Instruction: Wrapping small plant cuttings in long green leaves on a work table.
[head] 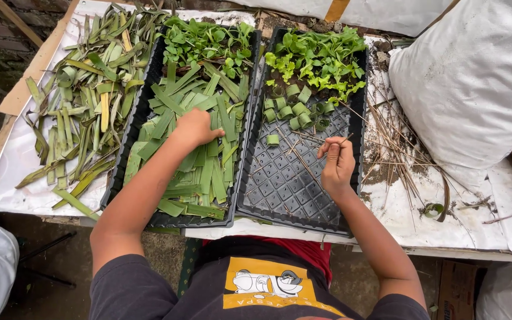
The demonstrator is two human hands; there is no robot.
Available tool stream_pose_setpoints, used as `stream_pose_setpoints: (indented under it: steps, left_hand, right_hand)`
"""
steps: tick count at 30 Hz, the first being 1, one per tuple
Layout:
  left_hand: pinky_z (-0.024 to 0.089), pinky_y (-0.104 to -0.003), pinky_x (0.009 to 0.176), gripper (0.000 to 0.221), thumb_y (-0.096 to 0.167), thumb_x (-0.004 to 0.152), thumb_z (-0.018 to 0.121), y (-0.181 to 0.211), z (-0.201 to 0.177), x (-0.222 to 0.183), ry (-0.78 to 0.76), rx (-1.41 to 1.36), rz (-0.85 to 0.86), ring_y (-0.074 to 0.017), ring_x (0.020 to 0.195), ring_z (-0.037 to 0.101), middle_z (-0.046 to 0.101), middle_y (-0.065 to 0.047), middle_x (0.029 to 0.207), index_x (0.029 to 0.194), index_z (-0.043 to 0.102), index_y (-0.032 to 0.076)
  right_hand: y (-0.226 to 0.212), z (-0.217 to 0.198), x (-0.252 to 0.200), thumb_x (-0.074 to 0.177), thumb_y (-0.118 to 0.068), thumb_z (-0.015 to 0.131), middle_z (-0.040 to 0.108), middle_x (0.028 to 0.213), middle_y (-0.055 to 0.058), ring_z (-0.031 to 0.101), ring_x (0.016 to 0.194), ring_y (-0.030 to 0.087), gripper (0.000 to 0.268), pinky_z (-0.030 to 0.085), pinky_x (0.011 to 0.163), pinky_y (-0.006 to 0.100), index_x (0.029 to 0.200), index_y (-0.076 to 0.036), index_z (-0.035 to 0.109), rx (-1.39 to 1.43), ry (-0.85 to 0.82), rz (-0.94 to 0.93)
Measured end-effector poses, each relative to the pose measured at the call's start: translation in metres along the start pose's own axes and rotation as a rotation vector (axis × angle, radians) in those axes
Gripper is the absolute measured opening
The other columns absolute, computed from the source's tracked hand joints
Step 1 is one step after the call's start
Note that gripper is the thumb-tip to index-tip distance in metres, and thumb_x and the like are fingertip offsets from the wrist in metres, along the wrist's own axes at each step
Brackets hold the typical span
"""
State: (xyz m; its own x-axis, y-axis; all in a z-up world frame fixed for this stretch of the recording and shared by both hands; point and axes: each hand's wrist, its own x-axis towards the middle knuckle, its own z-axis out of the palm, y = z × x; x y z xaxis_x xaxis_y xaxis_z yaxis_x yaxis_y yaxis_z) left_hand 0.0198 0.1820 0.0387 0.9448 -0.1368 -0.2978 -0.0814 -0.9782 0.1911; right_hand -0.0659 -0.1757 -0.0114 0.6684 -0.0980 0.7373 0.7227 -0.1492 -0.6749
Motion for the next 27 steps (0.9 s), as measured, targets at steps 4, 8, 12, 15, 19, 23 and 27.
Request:
stream_pose_setpoints:
  steps: [4, 8, 12, 15, 19, 23, 27]
  left_hand:
    - [0.060, -0.060, 0.068, 0.048, 0.038, 0.087, 0.079, -0.013, 0.024, 0.021, 0.009, -0.052, 0.059, -0.0455, 0.091, 0.074, 0.068, -0.032, 0.105, 0.099, 0.074, -0.008]
    - [0.062, -0.057, 0.072, 0.033, 0.001, 0.092, 0.062, -0.024, 0.009, 0.019, 0.190, -0.154, 0.090, -0.0449, 0.095, 0.073, 0.071, -0.030, 0.105, 0.123, 0.066, -0.009]
    - [0.059, -0.062, 0.069, 0.052, -0.014, 0.079, 0.071, -0.065, 0.038, 0.053, 0.383, 0.000, -0.009, -0.0456, 0.094, 0.073, 0.066, -0.030, 0.113, 0.130, 0.061, -0.013]
    - [0.058, -0.067, 0.074, 0.065, -0.004, 0.076, 0.081, -0.067, 0.030, 0.053, 0.294, 0.169, -0.099, -0.0462, 0.112, 0.065, 0.061, -0.030, 0.125, 0.138, 0.060, -0.005]
    - [0.054, -0.072, 0.071, 0.062, 0.001, 0.078, 0.079, -0.079, 0.045, 0.070, 0.159, 0.086, -0.082, -0.0481, 0.107, 0.067, 0.064, -0.032, 0.123, 0.137, 0.061, -0.005]
    - [0.051, -0.077, 0.073, 0.070, 0.039, 0.090, 0.076, -0.054, 0.024, 0.048, -0.028, 0.035, -0.101, -0.0522, 0.110, 0.067, 0.059, -0.037, 0.130, 0.134, 0.058, -0.012]
    - [0.053, -0.071, 0.073, 0.037, 0.032, 0.095, 0.069, -0.068, 0.040, 0.068, -0.036, 0.095, -0.105, -0.0456, 0.091, 0.074, 0.075, -0.023, 0.093, 0.104, 0.075, -0.003]
  right_hand:
    - [-0.006, -0.005, 0.001, 0.115, -0.007, 0.039, 0.061, 0.084, 0.014, 0.070, 0.076, 0.026, 0.025, 0.054, 0.073, 0.040, 0.111, 0.006, 0.060, -0.109, -0.059, 0.085]
    - [-0.008, -0.009, 0.002, 0.116, -0.011, 0.040, 0.067, 0.086, 0.015, 0.069, 0.083, 0.023, 0.027, 0.055, 0.081, 0.040, 0.111, 0.003, 0.063, -0.124, -0.072, 0.176]
    - [-0.007, -0.013, -0.001, 0.117, -0.012, 0.037, 0.067, 0.088, 0.014, 0.068, 0.083, 0.023, 0.028, 0.056, 0.084, 0.040, 0.114, 0.000, 0.062, -0.137, -0.076, 0.230]
    - [-0.008, -0.014, -0.002, 0.118, -0.013, 0.036, 0.067, 0.088, 0.013, 0.068, 0.085, 0.022, 0.029, 0.056, 0.085, 0.041, 0.114, -0.001, 0.062, -0.134, -0.085, 0.243]
    - [-0.007, -0.014, -0.003, 0.118, -0.014, 0.036, 0.067, 0.089, 0.013, 0.068, 0.085, 0.022, 0.029, 0.056, 0.085, 0.041, 0.113, -0.001, 0.062, -0.128, -0.090, 0.253]
    - [-0.008, -0.014, -0.004, 0.117, -0.015, 0.037, 0.068, 0.087, 0.013, 0.069, 0.084, 0.022, 0.029, 0.056, 0.084, 0.040, 0.112, -0.002, 0.062, -0.147, -0.081, 0.262]
    - [-0.009, -0.015, -0.003, 0.117, -0.015, 0.037, 0.067, 0.086, 0.013, 0.068, 0.083, 0.022, 0.030, 0.056, 0.083, 0.039, 0.112, -0.002, 0.062, -0.147, -0.080, 0.266]
